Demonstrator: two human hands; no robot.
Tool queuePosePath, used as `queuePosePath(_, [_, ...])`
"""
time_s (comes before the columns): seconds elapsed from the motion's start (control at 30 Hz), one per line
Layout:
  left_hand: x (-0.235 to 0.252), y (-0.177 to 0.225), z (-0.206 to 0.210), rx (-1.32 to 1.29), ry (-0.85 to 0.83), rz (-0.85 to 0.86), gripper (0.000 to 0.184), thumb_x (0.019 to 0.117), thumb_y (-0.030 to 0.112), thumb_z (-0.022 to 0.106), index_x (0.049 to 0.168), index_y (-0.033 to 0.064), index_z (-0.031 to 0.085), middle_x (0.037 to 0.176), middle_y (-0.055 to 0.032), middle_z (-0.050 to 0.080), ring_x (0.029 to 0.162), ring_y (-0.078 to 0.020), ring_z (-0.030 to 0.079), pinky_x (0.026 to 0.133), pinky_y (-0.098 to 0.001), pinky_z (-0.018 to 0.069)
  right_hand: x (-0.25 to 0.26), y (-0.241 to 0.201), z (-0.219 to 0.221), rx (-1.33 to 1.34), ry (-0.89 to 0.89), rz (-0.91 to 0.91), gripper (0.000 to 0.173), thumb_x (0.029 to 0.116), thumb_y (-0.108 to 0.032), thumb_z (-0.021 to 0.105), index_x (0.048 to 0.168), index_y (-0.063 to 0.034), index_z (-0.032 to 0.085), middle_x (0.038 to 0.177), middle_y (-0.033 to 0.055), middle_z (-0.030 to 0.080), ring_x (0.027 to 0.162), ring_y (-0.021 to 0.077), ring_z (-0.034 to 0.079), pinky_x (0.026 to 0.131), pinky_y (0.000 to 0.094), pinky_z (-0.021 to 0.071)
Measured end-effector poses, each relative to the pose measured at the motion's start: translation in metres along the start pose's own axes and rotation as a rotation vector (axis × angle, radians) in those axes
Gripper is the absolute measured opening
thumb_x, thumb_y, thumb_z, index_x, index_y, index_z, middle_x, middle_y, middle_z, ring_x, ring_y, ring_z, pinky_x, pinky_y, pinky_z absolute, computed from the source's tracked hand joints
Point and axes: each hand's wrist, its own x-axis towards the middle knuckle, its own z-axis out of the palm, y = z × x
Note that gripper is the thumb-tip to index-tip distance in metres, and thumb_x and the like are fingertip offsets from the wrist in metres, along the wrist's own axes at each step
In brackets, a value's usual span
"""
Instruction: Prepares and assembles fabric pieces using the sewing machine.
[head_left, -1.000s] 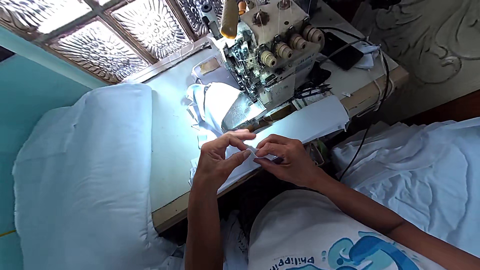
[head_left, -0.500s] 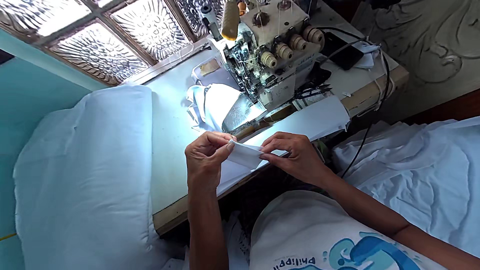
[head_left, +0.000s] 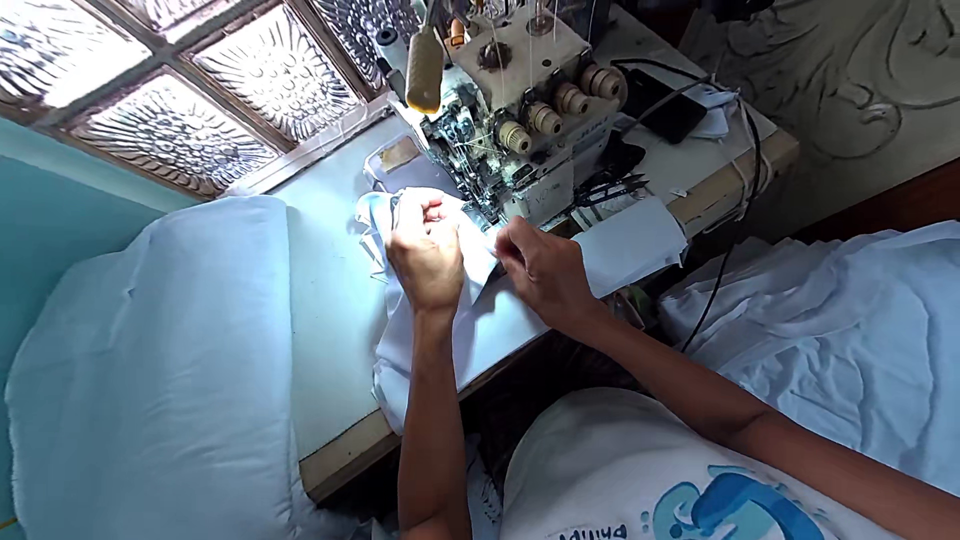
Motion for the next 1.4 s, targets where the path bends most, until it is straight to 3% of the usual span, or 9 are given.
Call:
queuePosePath(0.13, [0.008,0.006,0.011,0.276,-0.122,0.057,0.013,0.0949,0.006,0.061,0.098,-0.0024,0.07,0.097,-0.0212,0.07,0.098,-0.0357,0.067,0.09,-0.0502,0.0495,0.005,0.009,0.003,0.005,-0.024,0.052,0.013,0.0908,-0.003,0.07,0.101,-0.0028,0.062,0.078,0.0102,0.061,0.063,0.0227,0.062,0.052,0.0357,0.0496])
queuePosePath(0.27, [-0.011,0.015,0.006,0.457,-0.167,0.117,0.019,0.1007,0.016,0.058,0.101,0.0021,0.072,0.112,-0.0248,0.065,0.116,-0.0459,0.058,0.098,-0.0585,0.044,0.004,0.01,0.001,0.062,-0.051,0.106,0.016,0.0855,-0.001,0.071,0.099,-0.0039,0.062,0.078,0.0086,0.061,0.063,0.0202,0.062,0.051,0.0338,0.0494])
queuePosePath(0.4, [-0.033,0.027,0.003,0.379,-0.189,0.103,0.022,0.1028,0.018,0.058,0.11,0.005,0.075,0.101,-0.0196,0.066,0.094,-0.0387,0.064,0.08,-0.0526,0.0501,-0.007,0.009,-0.008,0.081,-0.078,0.156,0.014,0.0825,0.001,0.07,0.095,-0.002,0.064,0.08,0.0099,0.065,0.067,0.0209,0.066,0.055,0.0345,0.053])
queuePosePath(0.53, [-0.037,0.027,0.007,0.236,-0.2,0.074,0.021,0.1003,0.019,0.063,0.108,0.0055,0.076,0.093,-0.0145,0.066,0.088,-0.0304,0.062,0.079,-0.0462,0.0473,-0.016,0.01,-0.015,0.044,-0.059,0.157,0.012,0.0806,0.0,0.067,0.092,-0.0021,0.065,0.076,0.0083,0.063,0.066,0.0188,0.064,0.056,0.0318,0.0514])
queuePosePath(0.73, [-0.03,0.028,0.01,0.284,-0.194,0.03,0.023,0.1002,0.021,0.064,0.11,0.0006,0.067,0.095,-0.0175,0.067,0.08,-0.0326,0.063,0.071,-0.0483,0.0499,-0.011,0.014,-0.007,-0.022,-0.05,0.135,0.012,0.0829,0.002,0.066,0.094,-0.0012,0.068,0.079,0.0107,0.065,0.069,0.0233,0.066,0.057,0.0357,0.0527])
queuePosePath(0.9, [-0.026,0.023,0.01,0.349,-0.178,0.107,0.023,0.103,0.022,0.059,0.099,0.001,0.068,0.094,-0.0186,0.065,0.086,-0.0365,0.064,0.077,-0.0516,0.0496,-0.008,0.016,0.004,-0.154,-0.035,0.074,0.022,0.0874,0.001,0.067,0.107,-0.0042,0.077,0.08,0.0131,0.063,0.07,0.0287,0.064,0.057,0.0375,0.0519])
queuePosePath(1.03, [-0.014,0.015,-0.002,0.401,-0.278,0.122,0.026,0.1039,0.014,0.053,0.117,0.0018,0.072,0.123,-0.0208,0.067,0.111,-0.0408,0.065,0.093,-0.0561,0.0512,-0.002,0.012,0.008,-0.3,-0.082,0.046,0.026,0.0877,0.0,0.069,0.112,-0.0057,0.077,0.084,0.0142,0.064,0.075,0.0311,0.065,0.06,0.0395,0.0522])
queuePosePath(1.2, [0.022,-0.004,0.002,0.481,-0.261,-0.029,0.027,0.1014,0.012,0.054,0.117,0.0004,0.073,0.125,-0.0239,0.067,0.122,-0.0456,0.059,0.101,-0.059,0.0447,-0.001,0.01,0.009,-0.366,-0.114,0.027,0.031,0.0885,-0.001,0.066,0.118,-0.0062,0.075,0.087,0.0138,0.067,0.075,0.031,0.066,0.064,0.0414,0.0524])
queuePosePath(1.4, [0.032,-0.033,-0.011,0.464,-0.144,-0.068,0.028,0.1013,0.012,0.052,0.115,-0.003,0.072,0.124,-0.0296,0.064,0.119,-0.0494,0.057,0.102,-0.06,0.0418,-0.019,0.023,-0.033,-0.281,-0.159,0.093,0.018,0.0924,-0.004,0.065,0.106,-0.0036,0.076,0.092,0.0167,0.07,0.083,0.0346,0.07,0.073,0.0491,0.0573])
